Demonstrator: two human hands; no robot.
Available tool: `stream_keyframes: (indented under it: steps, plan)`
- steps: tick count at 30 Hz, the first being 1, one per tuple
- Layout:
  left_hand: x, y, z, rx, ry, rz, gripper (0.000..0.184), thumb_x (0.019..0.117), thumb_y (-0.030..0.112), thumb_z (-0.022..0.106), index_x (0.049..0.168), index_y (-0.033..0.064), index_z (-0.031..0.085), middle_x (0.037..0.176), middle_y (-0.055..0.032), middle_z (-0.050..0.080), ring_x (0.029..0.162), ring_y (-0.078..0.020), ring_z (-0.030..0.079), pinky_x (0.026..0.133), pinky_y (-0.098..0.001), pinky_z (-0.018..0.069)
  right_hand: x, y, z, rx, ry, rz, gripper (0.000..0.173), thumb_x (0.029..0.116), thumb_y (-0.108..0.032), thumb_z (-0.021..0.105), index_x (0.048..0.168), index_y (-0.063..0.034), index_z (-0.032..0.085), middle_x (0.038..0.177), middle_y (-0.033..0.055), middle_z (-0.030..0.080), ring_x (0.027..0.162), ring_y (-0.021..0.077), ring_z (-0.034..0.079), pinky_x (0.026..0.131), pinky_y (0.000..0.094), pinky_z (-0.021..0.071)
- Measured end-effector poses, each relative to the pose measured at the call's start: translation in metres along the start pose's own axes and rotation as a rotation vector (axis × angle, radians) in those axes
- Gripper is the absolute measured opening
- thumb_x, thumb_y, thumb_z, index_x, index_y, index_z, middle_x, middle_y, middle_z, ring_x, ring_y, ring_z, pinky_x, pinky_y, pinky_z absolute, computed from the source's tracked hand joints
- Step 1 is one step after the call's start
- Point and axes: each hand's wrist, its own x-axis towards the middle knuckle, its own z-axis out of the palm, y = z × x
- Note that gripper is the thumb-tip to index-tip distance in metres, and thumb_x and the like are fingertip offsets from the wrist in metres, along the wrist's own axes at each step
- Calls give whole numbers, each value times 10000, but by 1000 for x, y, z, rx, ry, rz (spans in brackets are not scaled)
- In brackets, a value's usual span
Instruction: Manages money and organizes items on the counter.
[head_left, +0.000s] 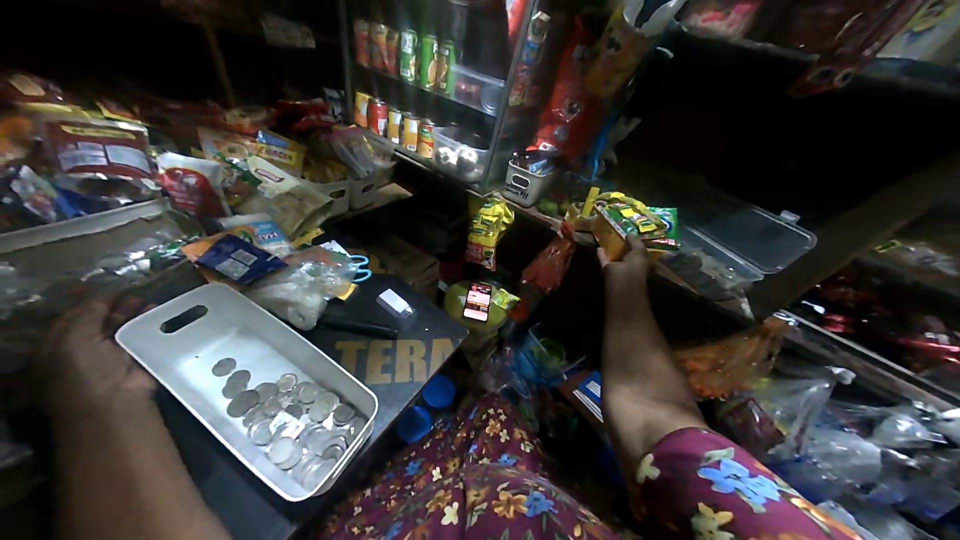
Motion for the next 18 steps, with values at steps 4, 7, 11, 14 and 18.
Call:
stream_keyframes:
  steps: [4,7,11,14,18]
  plan:
    - [16,-13,-14,3,-61,47,190,1066,228,501,1235,169,568,997,82,674,861,-41,672,762,-240,579,2,2,-2,30,-31,-18,485,1054,-182,510,1500,-69,359,1487,139,453,1357,261,485,1082,419,467]
    - [13,-11,-10,11,-61,48,200,1055,239,513,1239,176,558,988,82,671,870,-36,668,768,-241,577,6,3,-4,1,-58,-27,477,1049,-174,506,1491,-64,365,1458,146,469,1306,255,514,1043,399,485]
    - [2,0,4,33,-29,42,114,1051,212,511,1125,185,592,894,101,673,786,-19,663,719,-206,568,3,6,-5,52,-31,-39,498,1032,-153,546,1486,-45,372,1461,149,472,1325,256,513,1060,393,486]
    - [6,-5,-1,64,-55,63,115,1055,230,506,1119,192,594,895,109,685,786,-6,670,693,-196,569,11,12,-11,105,0,-61,514,996,-107,599,1459,-33,389,1417,163,496,1292,274,538,1032,411,515]
    - [-58,55,63,164,44,-46,166,1087,84,387,1213,40,485,928,19,530,781,2,558,742,-159,479,8,8,-12,107,8,-81,504,1005,-74,562,1469,-34,369,1417,164,483,1283,280,543,1023,422,522]
